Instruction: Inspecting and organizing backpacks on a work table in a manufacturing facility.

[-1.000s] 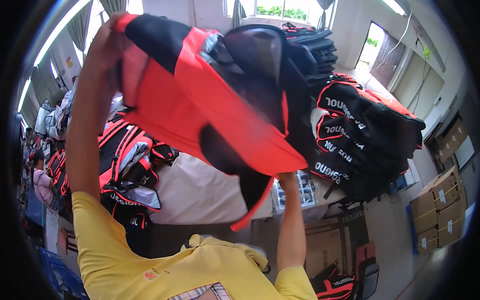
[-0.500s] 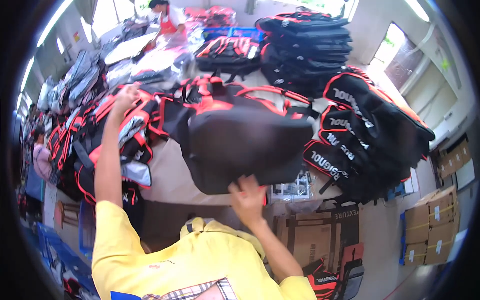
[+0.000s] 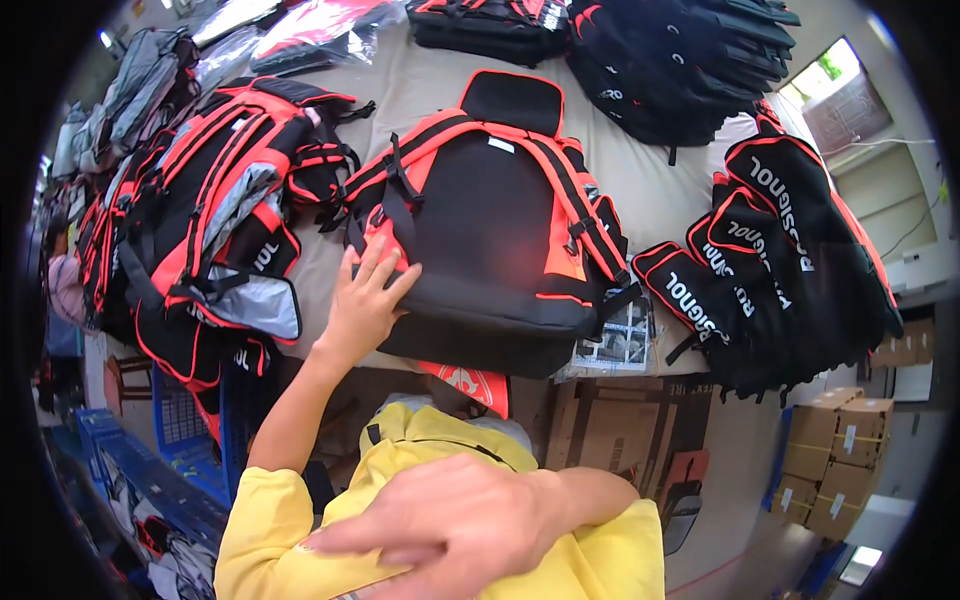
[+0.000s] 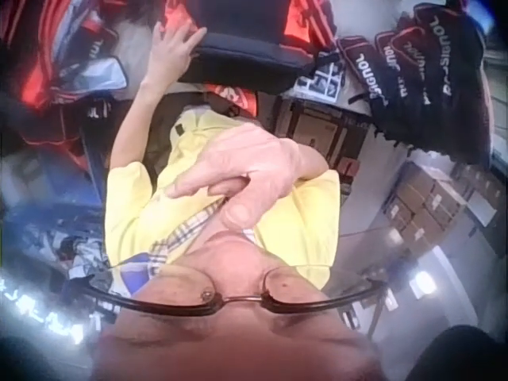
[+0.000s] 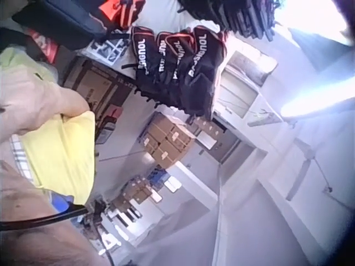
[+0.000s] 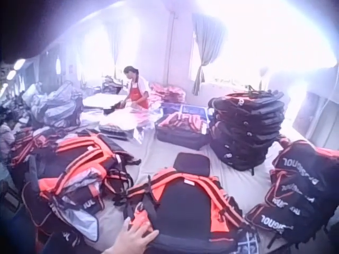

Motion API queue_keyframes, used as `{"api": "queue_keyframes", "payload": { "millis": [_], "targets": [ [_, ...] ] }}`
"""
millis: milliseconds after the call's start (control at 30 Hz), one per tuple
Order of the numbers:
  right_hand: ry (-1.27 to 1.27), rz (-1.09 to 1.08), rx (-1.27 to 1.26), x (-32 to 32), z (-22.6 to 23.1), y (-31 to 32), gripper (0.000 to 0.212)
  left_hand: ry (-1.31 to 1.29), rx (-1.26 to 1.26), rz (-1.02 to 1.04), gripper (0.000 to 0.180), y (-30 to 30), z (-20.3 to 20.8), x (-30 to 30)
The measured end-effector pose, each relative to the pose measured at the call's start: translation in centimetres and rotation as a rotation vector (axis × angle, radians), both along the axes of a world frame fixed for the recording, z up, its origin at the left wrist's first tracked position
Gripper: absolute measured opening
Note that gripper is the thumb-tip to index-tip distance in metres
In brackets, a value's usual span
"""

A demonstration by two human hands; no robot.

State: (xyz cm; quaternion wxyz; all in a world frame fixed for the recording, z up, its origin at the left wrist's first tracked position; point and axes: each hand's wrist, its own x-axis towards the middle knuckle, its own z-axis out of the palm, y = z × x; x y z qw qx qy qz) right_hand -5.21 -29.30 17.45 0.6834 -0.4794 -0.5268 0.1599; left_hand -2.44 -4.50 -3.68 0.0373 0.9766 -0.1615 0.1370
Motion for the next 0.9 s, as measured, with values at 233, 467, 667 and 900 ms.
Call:
{"api": "queue_keyframes", "payload": {
  "millis": [233, 467, 667, 900],
  "targets": [
    [0.484, -0.043, 0.284, 2.9, 2.6, 8.1, 0.031, -0.041, -0.203, -0.068, 0.047, 2.1, -8.7, -1.9],
    [0.319, 0.205, -0.121, 12.4, -0.4, 13.3, 0.026, 0.089, -0.336, -0.065, 0.053, 3.3, -12.9, -5.3],
    [0.206, -0.717, -0.754, 17.9, -13.5, 15.3, 0.024, 0.157, -0.427, -0.037, 0.056, 2.9, -15.4, -6.5],
    [-0.871, -0.715, -0.735, 30.0, -27.5, 25.8, 0.036, 0.118, -0.48, -0.018, 0.057, 2.6, -17.8, -5.9]
  ]
}}
